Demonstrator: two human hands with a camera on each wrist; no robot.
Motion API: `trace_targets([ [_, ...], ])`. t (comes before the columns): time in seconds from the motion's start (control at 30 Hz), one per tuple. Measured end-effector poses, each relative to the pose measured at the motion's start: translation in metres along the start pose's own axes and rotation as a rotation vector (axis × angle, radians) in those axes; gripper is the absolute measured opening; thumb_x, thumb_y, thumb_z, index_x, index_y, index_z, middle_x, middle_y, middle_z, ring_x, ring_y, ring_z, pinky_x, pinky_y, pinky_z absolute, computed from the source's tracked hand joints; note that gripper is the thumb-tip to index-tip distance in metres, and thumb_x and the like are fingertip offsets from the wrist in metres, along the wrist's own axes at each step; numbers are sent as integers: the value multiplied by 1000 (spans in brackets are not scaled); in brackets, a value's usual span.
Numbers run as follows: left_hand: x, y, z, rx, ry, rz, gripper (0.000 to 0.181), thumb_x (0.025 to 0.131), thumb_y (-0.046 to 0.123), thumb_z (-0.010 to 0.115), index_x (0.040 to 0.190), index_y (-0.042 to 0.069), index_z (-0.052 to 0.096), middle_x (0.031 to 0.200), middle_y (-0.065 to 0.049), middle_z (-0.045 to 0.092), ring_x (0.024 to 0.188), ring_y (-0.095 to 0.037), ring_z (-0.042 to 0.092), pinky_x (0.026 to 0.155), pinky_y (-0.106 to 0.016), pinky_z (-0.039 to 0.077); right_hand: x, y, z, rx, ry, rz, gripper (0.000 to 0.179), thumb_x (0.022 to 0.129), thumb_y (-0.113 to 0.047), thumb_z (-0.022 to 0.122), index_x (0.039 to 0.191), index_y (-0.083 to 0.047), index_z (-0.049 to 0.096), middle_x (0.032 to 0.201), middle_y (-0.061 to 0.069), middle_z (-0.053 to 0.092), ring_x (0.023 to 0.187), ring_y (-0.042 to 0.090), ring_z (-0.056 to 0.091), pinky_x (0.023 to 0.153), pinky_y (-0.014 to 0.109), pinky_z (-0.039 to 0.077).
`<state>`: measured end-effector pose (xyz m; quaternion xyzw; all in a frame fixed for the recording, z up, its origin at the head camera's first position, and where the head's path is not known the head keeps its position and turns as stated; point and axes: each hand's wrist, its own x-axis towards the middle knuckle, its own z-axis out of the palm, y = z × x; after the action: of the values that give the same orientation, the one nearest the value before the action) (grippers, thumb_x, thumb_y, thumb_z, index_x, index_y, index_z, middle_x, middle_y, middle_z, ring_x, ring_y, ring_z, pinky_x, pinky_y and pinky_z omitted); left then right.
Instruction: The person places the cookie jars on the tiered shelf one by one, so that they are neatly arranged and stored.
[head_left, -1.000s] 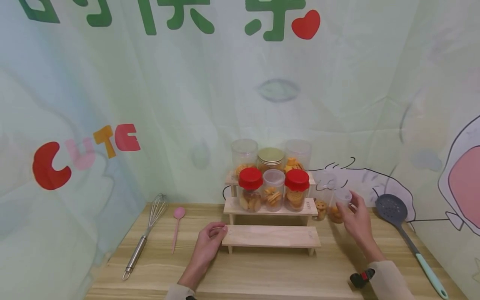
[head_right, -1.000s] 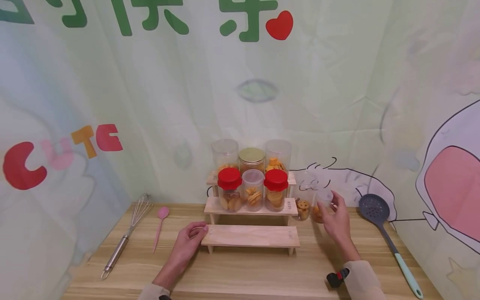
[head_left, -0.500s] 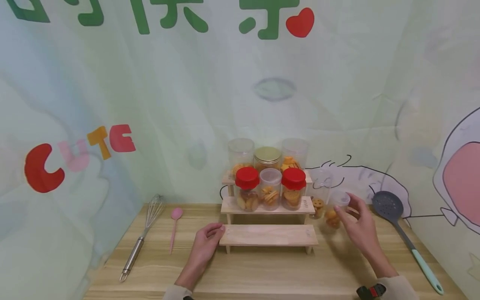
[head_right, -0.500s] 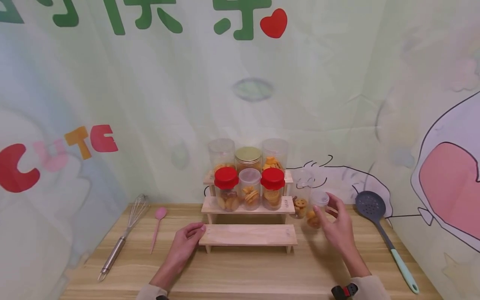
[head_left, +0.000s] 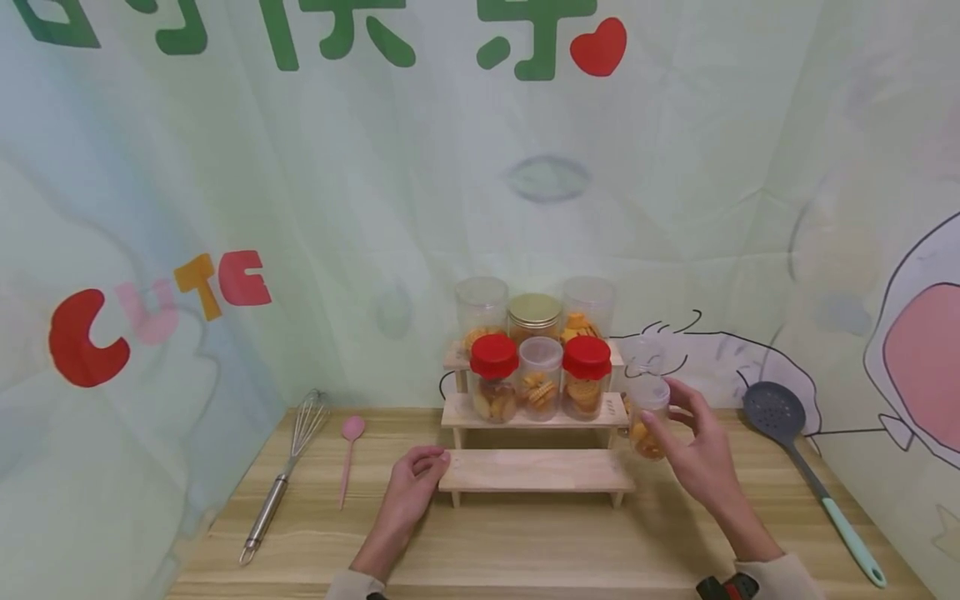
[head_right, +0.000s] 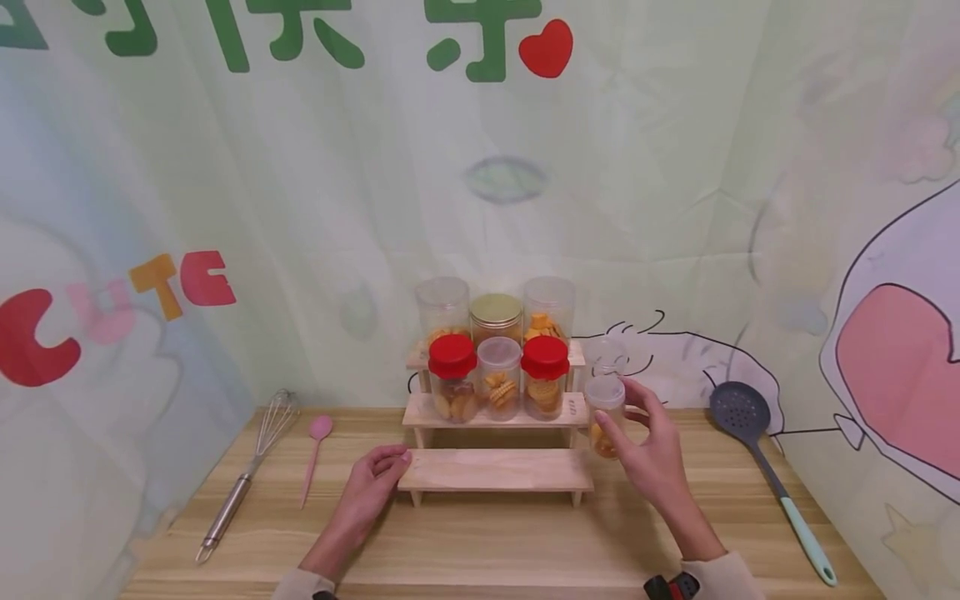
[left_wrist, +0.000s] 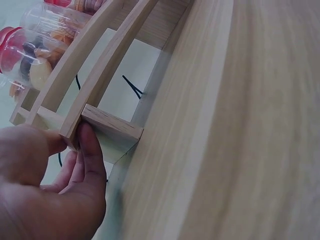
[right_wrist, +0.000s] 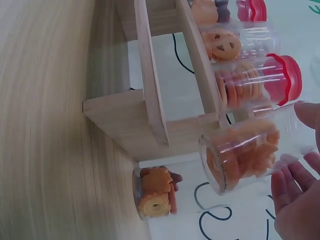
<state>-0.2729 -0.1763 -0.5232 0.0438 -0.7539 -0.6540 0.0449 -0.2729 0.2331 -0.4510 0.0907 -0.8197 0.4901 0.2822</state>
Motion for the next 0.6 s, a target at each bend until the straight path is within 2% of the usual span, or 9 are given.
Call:
trace_targets([
  [0.2,1,0,0,-4,1,-2,42,106,23,70,136,-6,62,120,-18,74,100,-10,66,83,-18,52,-3,-8,3,19,1,-12,62,99,-14,81,154,-5,53,138,12,67,120,-8,55,100,6,45],
  [0.43,1,0,0,-6,-3,-7,44,106,23,70,138,-6,61,119,-16,75,99,-10,66,83,-18,51,-11,-16,18,70,-86,-42,59,99,-14,81,152,-10,56,144,11,66,120,-6,59,100,9,49],
  [0.6,1,-1,-1,-14,-12,-8,45,107,22,69,139,-7,60,121,-18,74,101,-11,67,84,-19,52,-17,-19,33,140,-129,-70,57,96,-8,83,147,-8,59,140,11,68,118,-1,64,98,13,53],
])
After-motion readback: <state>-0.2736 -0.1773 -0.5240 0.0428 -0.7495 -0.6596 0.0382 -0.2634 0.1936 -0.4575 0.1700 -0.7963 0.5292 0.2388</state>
